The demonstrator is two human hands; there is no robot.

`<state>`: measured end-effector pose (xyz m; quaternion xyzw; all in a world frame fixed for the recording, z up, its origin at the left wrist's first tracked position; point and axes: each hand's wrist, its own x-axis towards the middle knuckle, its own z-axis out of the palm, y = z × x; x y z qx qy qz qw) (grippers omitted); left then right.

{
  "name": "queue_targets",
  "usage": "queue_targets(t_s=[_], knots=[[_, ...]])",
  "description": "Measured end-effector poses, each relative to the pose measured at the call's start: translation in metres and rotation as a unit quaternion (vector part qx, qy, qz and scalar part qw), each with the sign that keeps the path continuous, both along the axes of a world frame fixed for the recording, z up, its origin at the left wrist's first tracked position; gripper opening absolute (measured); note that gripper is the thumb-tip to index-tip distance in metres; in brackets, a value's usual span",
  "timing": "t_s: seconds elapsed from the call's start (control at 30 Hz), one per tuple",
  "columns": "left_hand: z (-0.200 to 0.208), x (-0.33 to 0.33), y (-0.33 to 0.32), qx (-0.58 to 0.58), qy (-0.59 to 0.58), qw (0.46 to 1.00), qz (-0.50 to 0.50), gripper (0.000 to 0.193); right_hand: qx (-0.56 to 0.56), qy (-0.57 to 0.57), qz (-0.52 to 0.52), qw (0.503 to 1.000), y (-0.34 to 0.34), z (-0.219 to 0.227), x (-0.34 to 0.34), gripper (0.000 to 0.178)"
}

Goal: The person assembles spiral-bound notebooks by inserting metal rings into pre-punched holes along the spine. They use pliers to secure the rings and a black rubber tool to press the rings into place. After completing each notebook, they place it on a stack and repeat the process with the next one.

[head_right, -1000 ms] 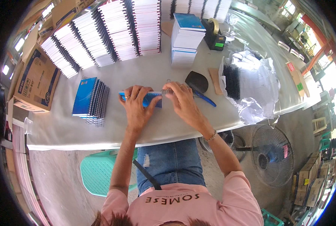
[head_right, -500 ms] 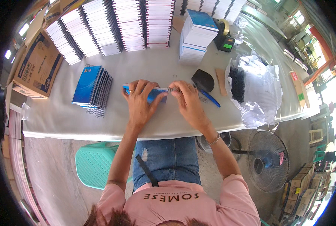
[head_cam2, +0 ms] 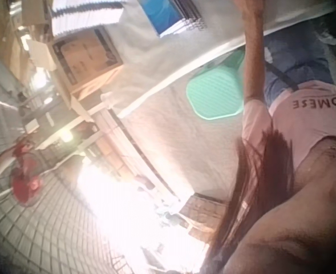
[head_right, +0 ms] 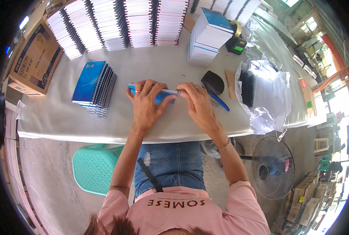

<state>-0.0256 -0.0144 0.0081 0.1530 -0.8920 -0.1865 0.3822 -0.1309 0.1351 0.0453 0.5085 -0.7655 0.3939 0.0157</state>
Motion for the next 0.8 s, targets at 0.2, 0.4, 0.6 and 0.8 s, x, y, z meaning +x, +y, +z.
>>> queue_targets(t_s=[0.2,0.4,0.6,0.8], knots=[[0.001,0.002,0.000,0.021,0.009,1.000,-0.013,0.036,0.011,-0.058,-0.005,0.998,0.003,0.004,0.003,0.018],[0.002,0.003,0.000,0.027,0.014,0.999,-0.016,0.034,0.017,-0.089,-0.028,0.995,0.006,0.009,0.009,0.021],[0.001,0.002,0.000,0.030,0.006,0.999,-0.018,0.033,0.050,0.007,-0.043,0.998,0.003,0.008,0.006,0.022],[-0.001,0.002,0.000,0.025,0.009,1.000,-0.011,0.033,0.032,-0.011,-0.072,0.997,0.000,-0.001,0.011,0.020]])
